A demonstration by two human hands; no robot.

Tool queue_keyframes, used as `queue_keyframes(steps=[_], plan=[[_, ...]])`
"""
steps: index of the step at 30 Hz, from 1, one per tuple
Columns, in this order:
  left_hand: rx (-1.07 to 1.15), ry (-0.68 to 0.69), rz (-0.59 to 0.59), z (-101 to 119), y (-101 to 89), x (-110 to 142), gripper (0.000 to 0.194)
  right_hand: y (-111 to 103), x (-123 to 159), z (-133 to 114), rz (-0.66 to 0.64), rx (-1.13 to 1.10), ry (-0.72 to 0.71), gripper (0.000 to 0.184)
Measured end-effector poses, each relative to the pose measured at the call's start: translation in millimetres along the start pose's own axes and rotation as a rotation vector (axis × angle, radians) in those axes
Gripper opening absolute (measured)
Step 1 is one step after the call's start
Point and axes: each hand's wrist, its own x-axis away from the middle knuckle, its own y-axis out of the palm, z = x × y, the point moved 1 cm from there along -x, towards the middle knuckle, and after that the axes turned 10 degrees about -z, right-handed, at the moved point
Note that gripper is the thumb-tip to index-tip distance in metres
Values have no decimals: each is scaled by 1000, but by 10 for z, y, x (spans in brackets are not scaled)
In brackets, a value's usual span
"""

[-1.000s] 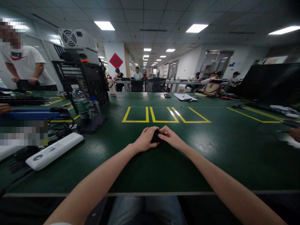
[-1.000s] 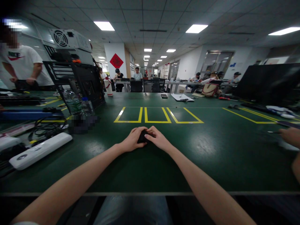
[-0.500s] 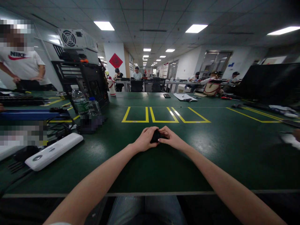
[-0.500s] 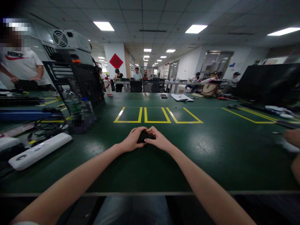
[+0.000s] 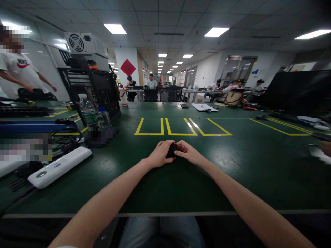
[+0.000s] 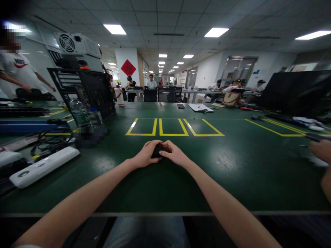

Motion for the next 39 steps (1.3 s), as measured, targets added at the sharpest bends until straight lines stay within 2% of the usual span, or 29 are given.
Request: queue_keyframes(steps=[3, 8, 11, 15, 21, 26, 31, 34, 39], plan=[[-2, 5, -2, -1, -2, 8, 60, 0, 18, -28, -11, 16, -6, 31], [7, 0, 5, -6, 1, 8, 61, 17, -2, -46, 61, 40, 18, 22], [8, -7, 5, -9, 7, -1, 61, 24, -30, -15, 73, 11, 9, 24], [3, -16, 5, -4, 7, -2, 62, 16, -37, 23, 61, -4, 27, 24], [12, -19, -10, 29, -26, 11, 59, 13, 22, -64, 8, 56, -44, 29], [8, -18, -10, 27, -29, 12, 60, 26, 11, -69, 58, 44, 7, 20], [10, -17, -1, 6, -12, 12, 60, 24, -17, -11, 73, -3, 48, 27], [10, -19, -7, 11, -14, 13, 61, 10, -13, -2, 50, 1, 72, 27], [6, -4, 4, 34, -25, 14, 59, 8, 17, -68, -4, 17, -10, 31]])
